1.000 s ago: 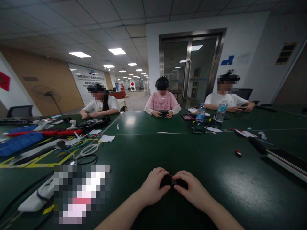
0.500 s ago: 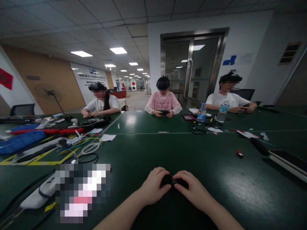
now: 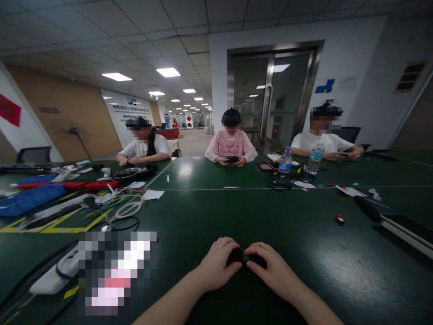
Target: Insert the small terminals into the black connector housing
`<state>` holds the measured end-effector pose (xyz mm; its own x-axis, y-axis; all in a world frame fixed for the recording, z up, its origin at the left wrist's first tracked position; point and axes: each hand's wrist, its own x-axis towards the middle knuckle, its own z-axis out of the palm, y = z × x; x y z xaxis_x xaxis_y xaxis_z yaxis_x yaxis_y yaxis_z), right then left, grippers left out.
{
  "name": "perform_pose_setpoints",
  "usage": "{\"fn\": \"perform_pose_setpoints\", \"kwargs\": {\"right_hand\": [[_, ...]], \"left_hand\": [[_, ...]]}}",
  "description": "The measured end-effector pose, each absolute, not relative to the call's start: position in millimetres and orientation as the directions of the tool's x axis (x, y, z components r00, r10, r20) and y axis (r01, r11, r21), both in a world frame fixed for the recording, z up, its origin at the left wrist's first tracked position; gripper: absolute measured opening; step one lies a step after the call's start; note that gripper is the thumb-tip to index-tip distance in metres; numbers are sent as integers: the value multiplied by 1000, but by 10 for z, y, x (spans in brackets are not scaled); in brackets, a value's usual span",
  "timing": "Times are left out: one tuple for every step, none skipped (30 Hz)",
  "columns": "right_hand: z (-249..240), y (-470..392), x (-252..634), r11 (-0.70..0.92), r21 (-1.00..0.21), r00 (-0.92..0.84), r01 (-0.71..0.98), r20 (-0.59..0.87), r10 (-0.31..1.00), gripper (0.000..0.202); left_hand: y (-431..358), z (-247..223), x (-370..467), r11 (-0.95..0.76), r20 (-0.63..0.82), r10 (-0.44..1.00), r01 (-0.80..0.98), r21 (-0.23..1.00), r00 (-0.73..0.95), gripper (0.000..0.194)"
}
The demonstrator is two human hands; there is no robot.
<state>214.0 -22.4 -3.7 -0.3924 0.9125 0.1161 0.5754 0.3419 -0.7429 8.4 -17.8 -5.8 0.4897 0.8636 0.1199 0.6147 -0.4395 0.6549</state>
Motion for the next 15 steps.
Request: {"fn": "perform_pose_setpoints", "kwargs": {"right_hand": [[-29,-227,2138,340,-744,-391,575,115,913,18],[-20,-229,2135,338,-747,-392,573,112,913,18],[-10,-231,2133,336,-751,-394,569,109,912,18],[-1,-232,2130,335,-757,-397,562,109,911,18],[6,-233,2128,336,-764,-403,551,110,909,18],[10,-234,2125,338,-773,-408,538,112,906,19],[11,-235,2123,339,-781,-410,524,118,904,19],[10,-236,2119,341,-790,-410,509,126,903,19],[8,-238,2116,344,-798,-408,495,136,903,20],[5,-241,2111,347,-804,-405,483,146,903,20],[4,-246,2107,349,-808,-400,474,156,903,20],[4,-251,2103,350,-811,-394,469,162,904,21],[6,-258,2099,349,-813,-392,467,163,905,21],[10,-264,2097,345,-814,-391,467,160,906,21],[15,-270,2095,341,-815,-392,467,155,907,21]], "left_hand": [[-180,-56,84,-440,124,864,614,655,488,37],[-185,-52,84,-441,130,865,611,657,485,36],[-192,-45,84,-442,137,866,606,661,481,34],[-201,-36,84,-440,143,867,600,668,477,32],[-210,-27,82,-434,147,871,594,678,469,30],[-218,-18,80,-418,143,878,587,693,457,29],[-224,-11,77,-394,128,885,574,717,447,28],[-228,-6,74,-366,108,889,549,752,444,29],[-229,-4,70,-335,87,888,506,795,451,31],[-228,-3,66,-305,70,881,448,840,468,32],[-224,-4,63,-277,62,869,380,883,491,32],[-218,-6,59,-253,62,857,312,916,512,32],[-211,-9,56,-230,63,847,256,939,527,31],[-203,-12,53,-210,65,843,216,953,534,31],[-194,-18,49,-197,66,841,191,962,537,31]]}}
